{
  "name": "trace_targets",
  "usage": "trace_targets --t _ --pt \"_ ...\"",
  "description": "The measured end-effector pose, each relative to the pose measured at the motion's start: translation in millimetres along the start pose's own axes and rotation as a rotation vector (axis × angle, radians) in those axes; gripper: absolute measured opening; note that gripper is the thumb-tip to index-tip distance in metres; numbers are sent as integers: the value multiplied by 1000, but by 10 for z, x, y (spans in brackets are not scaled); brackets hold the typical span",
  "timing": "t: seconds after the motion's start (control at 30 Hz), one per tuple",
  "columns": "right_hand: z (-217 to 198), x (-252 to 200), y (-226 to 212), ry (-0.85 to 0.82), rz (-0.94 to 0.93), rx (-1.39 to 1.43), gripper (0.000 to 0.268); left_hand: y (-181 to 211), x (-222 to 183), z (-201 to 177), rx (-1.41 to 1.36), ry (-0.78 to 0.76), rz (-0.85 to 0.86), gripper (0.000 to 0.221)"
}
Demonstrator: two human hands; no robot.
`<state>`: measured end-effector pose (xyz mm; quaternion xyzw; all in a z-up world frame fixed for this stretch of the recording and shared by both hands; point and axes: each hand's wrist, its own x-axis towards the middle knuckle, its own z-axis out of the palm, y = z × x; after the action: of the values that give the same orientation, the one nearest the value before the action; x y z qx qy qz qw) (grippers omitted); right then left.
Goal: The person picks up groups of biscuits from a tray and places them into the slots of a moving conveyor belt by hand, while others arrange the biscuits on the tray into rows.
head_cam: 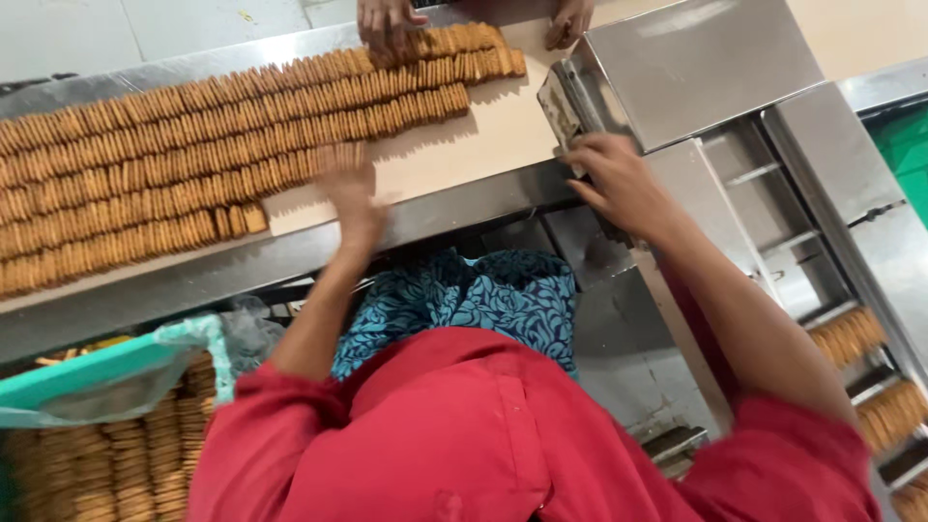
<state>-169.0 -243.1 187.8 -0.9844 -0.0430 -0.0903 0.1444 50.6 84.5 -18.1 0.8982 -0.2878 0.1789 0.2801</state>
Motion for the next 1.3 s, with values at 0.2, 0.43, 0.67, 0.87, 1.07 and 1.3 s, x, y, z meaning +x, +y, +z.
trace_targets --t 0.2,0.43,0.67,0.87,1.07,1.3 --pt "1727 1482 538 -201 245 95 78 -1621 -518 -618 210 -150 -501 91" --pt "2675 1911 310 109 477 358 82 -1754 -694 -548 233 -28 -373 70" --pt "2485 2248 -189 195 372 146 90 -1642 -466 -823 227 -106 -704 101" --pt "2730 2219 -94 161 475 108 69 -1669 -766 -708 246 -162 -657 105" --pt "2394 1953 -176 123 493 103 71 -1639 -823 -853 -37 -165 -588 102" --pt "2616 1887 -341 239 649 64 44 -1287 -736 -870 -77 -107 -496 86"
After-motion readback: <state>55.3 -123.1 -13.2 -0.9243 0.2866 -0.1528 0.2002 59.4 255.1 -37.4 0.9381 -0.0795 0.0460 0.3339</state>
